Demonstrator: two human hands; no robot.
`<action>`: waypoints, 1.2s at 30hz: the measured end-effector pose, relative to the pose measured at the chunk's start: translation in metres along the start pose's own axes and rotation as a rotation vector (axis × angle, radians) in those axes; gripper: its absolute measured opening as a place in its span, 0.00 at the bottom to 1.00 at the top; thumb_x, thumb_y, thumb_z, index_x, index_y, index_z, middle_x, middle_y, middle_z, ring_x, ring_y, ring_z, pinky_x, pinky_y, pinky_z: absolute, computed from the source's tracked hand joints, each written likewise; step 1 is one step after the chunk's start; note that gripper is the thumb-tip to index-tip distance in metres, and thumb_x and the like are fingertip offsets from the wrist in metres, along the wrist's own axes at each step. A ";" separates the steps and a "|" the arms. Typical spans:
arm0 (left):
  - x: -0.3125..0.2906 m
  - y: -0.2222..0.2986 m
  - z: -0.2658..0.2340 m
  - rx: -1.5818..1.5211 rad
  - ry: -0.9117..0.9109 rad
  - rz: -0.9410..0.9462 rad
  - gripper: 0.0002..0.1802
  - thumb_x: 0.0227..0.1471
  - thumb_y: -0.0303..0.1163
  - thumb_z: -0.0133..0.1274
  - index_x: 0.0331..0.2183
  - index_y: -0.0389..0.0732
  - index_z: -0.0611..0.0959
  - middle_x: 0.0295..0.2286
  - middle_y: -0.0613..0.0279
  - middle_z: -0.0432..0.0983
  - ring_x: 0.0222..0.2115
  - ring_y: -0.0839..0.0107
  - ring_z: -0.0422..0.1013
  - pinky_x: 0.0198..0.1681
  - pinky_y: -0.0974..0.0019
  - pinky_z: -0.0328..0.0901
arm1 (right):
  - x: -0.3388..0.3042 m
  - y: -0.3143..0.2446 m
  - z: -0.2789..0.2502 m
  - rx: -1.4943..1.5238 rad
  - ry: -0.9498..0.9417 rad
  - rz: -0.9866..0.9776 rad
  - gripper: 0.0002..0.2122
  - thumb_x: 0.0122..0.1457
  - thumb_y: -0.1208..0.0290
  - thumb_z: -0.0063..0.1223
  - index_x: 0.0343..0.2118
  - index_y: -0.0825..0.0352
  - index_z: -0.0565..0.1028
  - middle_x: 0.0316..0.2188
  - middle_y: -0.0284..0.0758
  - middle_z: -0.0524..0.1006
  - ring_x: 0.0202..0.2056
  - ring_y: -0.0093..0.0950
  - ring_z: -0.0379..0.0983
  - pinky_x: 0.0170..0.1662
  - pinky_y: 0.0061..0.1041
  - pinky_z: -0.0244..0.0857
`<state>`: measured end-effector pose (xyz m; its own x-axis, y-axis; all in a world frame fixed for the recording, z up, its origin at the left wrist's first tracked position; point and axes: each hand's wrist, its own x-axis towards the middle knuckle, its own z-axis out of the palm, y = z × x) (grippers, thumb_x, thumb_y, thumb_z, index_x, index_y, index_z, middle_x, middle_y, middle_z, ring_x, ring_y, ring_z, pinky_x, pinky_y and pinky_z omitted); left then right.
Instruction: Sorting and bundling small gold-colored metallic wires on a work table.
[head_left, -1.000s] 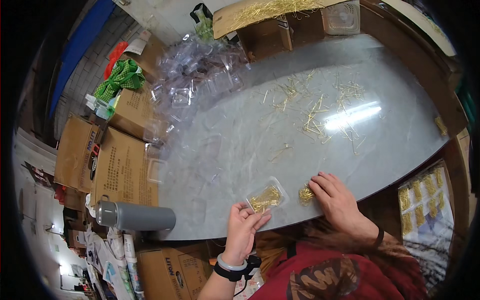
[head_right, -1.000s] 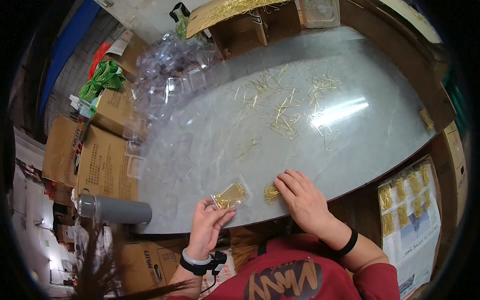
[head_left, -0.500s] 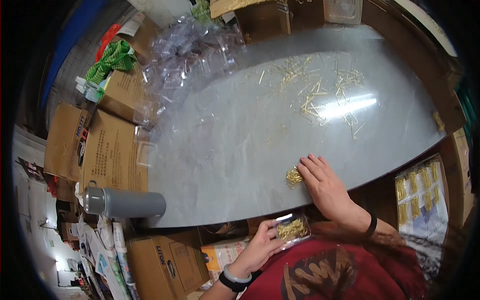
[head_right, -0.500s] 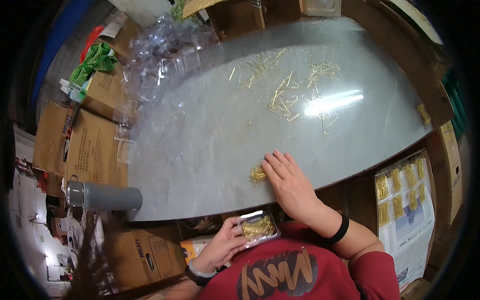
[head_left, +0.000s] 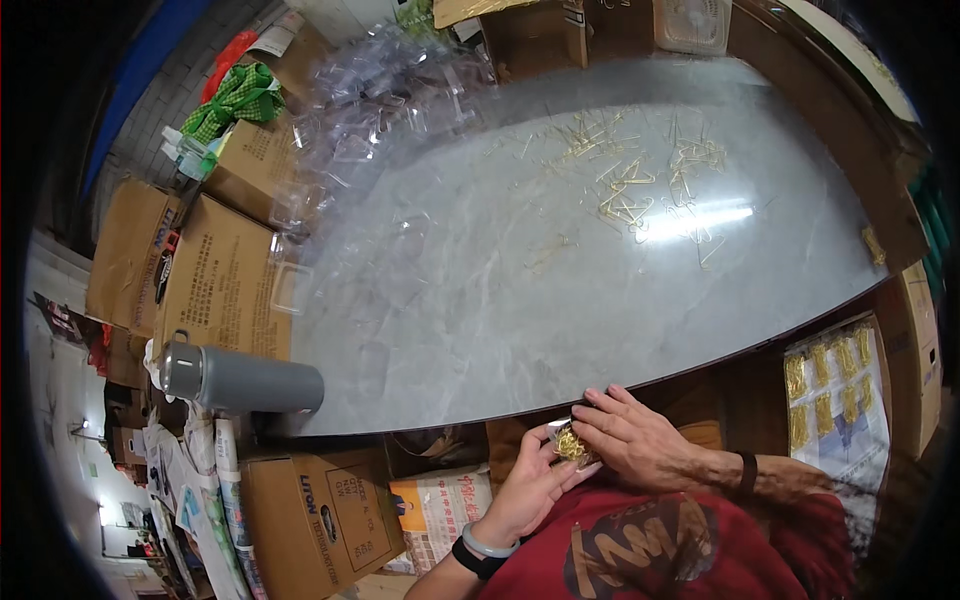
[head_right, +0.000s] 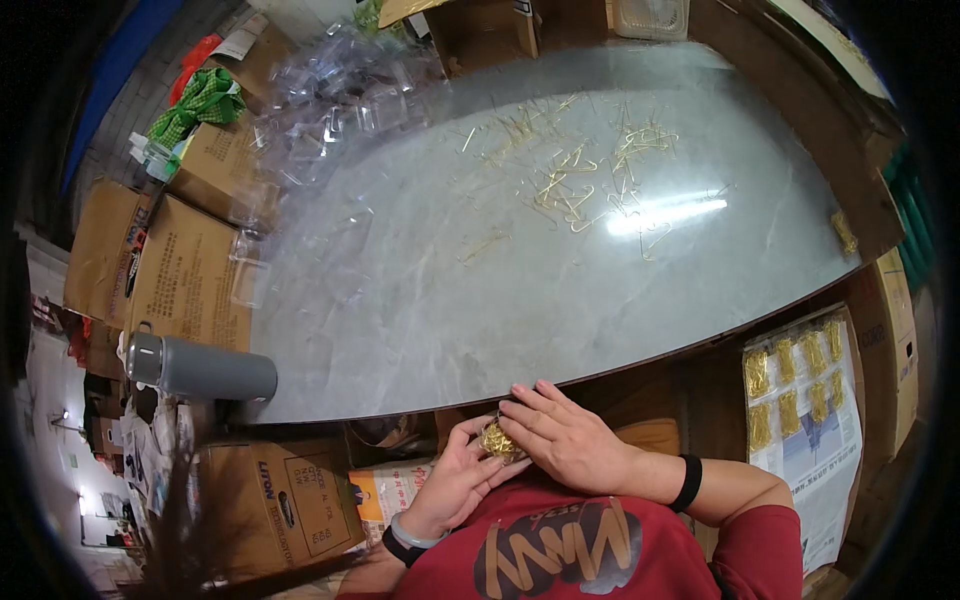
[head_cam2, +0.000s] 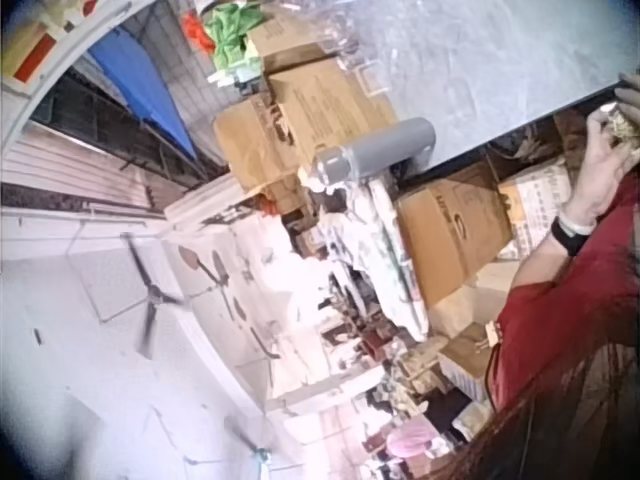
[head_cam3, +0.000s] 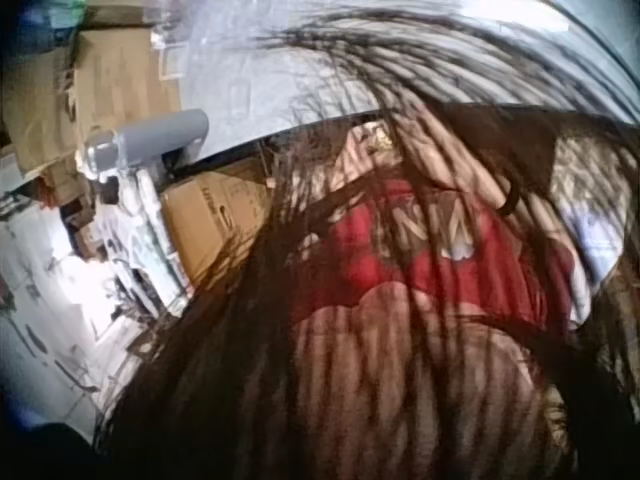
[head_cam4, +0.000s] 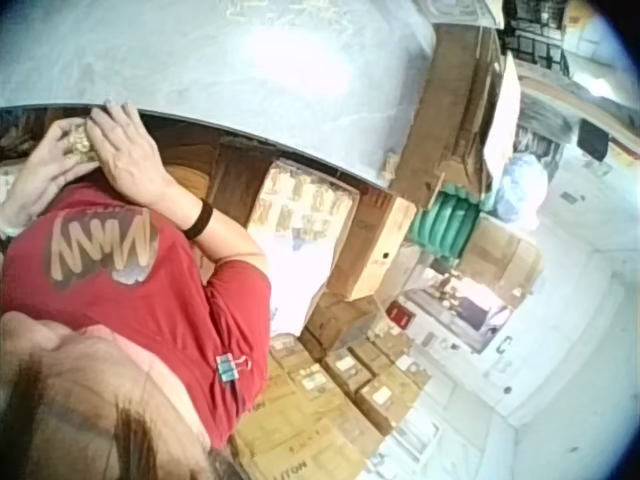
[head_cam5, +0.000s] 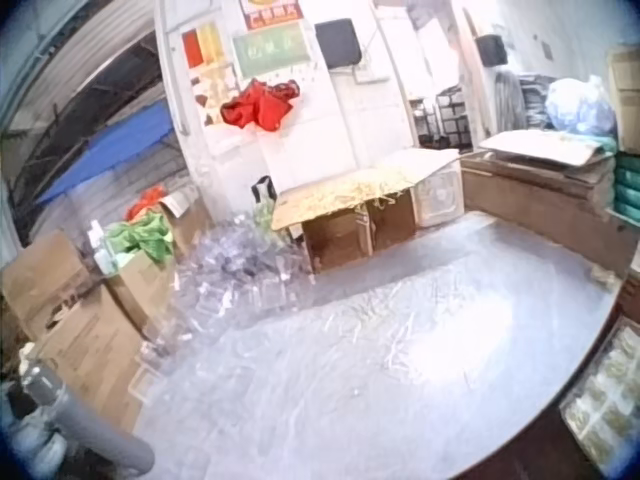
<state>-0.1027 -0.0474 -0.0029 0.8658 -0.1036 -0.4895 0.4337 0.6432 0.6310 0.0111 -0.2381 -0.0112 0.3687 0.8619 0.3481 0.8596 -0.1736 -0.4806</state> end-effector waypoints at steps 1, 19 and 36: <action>-0.004 0.002 0.004 0.050 -0.016 0.021 0.27 0.66 0.20 0.42 0.62 0.42 0.56 0.61 0.48 0.60 0.63 0.57 0.62 0.66 0.47 0.61 | -0.001 -0.001 0.000 0.023 0.012 -0.003 0.24 0.55 0.72 0.59 0.56 0.72 0.73 0.60 0.43 0.70 0.63 0.42 0.65 0.67 0.46 0.57; 0.067 0.042 0.017 1.851 0.334 0.759 0.45 0.67 0.53 0.40 0.65 0.20 0.53 0.67 0.31 0.44 0.68 0.38 0.41 0.68 0.36 0.34 | 0.062 0.037 -0.003 -0.104 0.287 0.166 0.23 0.57 0.78 0.58 0.57 0.71 0.70 0.58 0.46 0.71 0.61 0.46 0.65 0.65 0.47 0.59; 0.086 0.057 0.016 1.794 0.205 0.847 0.36 0.65 0.47 0.48 0.64 0.33 0.62 0.66 0.44 0.52 0.68 0.43 0.44 0.69 0.36 0.39 | 0.028 0.043 -0.036 0.012 0.128 0.251 0.32 0.59 0.69 0.61 0.65 0.69 0.62 0.60 0.44 0.69 0.67 0.48 0.58 0.68 0.56 0.47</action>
<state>0.0006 -0.0316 0.0010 0.9682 -0.0806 0.2369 -0.1741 -0.8971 0.4062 0.0711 -0.2383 0.0073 0.6114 0.7258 0.3153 0.7321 -0.3676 -0.5735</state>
